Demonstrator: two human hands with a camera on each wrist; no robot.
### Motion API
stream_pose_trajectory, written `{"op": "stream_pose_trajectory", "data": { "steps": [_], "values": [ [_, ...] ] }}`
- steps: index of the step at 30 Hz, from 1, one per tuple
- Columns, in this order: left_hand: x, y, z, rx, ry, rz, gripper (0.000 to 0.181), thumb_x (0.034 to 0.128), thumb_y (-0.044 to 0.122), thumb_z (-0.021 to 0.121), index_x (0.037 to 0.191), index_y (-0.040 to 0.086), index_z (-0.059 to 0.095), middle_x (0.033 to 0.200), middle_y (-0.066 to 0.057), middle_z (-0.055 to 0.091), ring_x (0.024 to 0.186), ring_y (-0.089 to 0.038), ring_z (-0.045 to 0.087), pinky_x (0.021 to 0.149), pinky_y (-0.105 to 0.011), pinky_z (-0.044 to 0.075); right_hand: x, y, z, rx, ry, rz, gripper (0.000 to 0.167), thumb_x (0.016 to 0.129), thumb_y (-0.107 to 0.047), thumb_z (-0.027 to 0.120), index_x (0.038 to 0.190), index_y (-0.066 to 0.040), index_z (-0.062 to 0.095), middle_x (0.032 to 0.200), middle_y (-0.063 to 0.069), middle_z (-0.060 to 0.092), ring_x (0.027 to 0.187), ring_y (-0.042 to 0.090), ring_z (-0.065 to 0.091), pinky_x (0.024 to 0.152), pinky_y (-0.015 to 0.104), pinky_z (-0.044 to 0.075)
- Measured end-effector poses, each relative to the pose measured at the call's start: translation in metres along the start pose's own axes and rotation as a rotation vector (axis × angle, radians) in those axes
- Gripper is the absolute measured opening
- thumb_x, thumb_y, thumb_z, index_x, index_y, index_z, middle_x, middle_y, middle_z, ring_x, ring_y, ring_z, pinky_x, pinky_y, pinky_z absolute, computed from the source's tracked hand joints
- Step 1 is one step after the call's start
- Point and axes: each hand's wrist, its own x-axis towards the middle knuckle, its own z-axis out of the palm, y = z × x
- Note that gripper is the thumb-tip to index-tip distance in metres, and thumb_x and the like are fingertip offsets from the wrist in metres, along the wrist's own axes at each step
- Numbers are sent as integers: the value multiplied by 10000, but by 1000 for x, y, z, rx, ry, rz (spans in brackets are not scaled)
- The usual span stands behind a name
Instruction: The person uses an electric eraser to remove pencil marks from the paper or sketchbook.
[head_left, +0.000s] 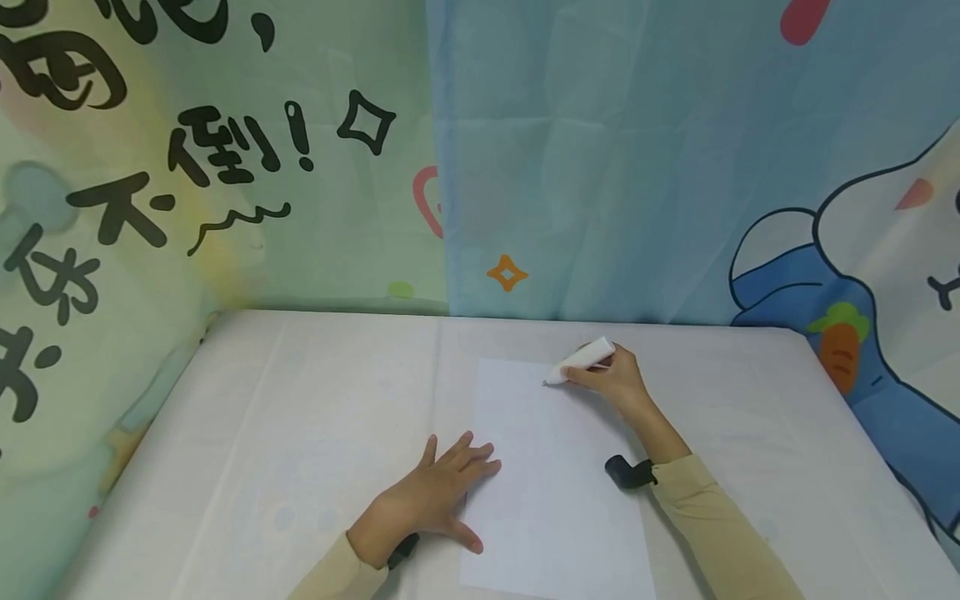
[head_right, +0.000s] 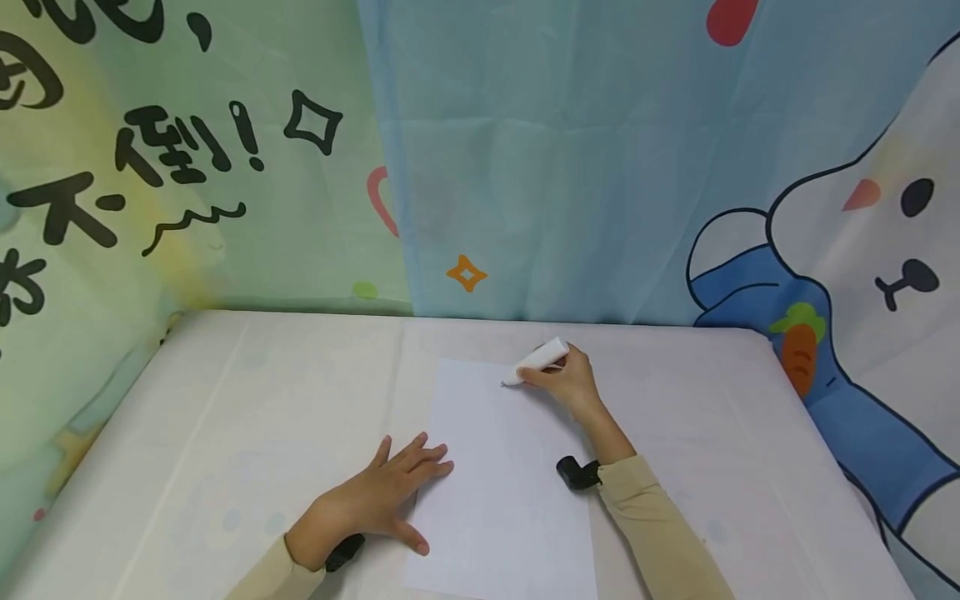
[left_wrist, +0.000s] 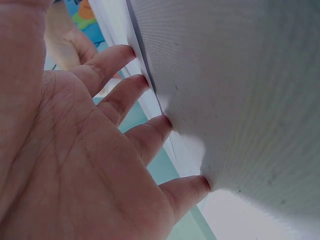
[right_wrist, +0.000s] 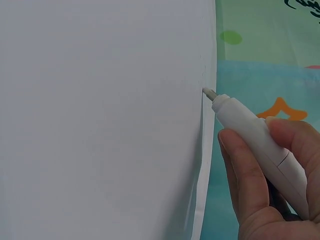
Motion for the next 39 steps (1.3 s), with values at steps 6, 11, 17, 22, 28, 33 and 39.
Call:
{"op": "stream_pose_trajectory", "data": {
  "steps": [6, 11, 17, 22, 28, 33, 39],
  "values": [
    [-1, 0, 0, -6, 7, 14, 971, 662, 451, 841, 1458, 110, 403, 1563, -77, 320, 1482, -337, 177, 1108, -700, 149, -2, 1, 0, 10, -8, 5, 448, 845, -47, 728, 1197, 123, 507, 1073, 194, 607, 809, 12, 602, 727, 160, 535],
    [-1, 0, 0, -10, 2, 14, 972, 664, 451, 841, 1460, 109, 401, 1566, -74, 316, 1484, -333, 173, 1112, -696, 144, -4, 1, 0, 39, -16, 17, 451, 848, -32, 721, 1204, 128, 495, 1073, 193, 598, 798, 11, 613, 732, 174, 550],
    [-1, 0, 1, 1, -2, 8, 975, 667, 458, 842, 1465, 117, 397, 1569, -60, 312, 1488, -322, 167, 1119, -686, 143, -6, 1, 0, 56, -26, 24, 456, 847, -26, 719, 1206, 132, 487, 1079, 206, 593, 798, 20, 621, 736, 185, 557],
    [-1, 0, 0, -4, 3, 18, 971, 668, 449, 841, 1461, 106, 399, 1568, -74, 311, 1486, -334, 164, 1114, -694, 140, -8, 0, 0, 33, -29, 33, 471, 841, -42, 725, 1214, 125, 491, 1097, 208, 594, 813, 27, 612, 733, 177, 548],
    [-2, 1, -1, -14, 2, 21, 965, 671, 443, 840, 1458, 102, 398, 1569, -84, 307, 1485, -341, 160, 1112, -699, 136, -11, -2, 0, 19, -30, 27, 466, 829, -50, 737, 1196, 123, 509, 1073, 193, 611, 812, 28, 607, 725, 173, 542],
    [-1, 1, 0, -15, 2, 21, 968, 670, 449, 837, 1460, 107, 395, 1570, -86, 305, 1485, -342, 160, 1109, -703, 134, -12, -2, 0, 10, -38, 19, 457, 822, -56, 747, 1182, 113, 520, 1065, 178, 615, 819, 36, 602, 717, 174, 540],
    [-1, 0, 0, -6, 2, 18, 972, 670, 460, 835, 1464, 115, 393, 1569, -80, 308, 1486, -336, 163, 1112, -697, 138, -12, -3, 0, -1, -46, 18, 457, 821, -67, 753, 1179, 105, 527, 1062, 169, 622, 822, 46, 604, 708, 180, 542]
  ]
}}
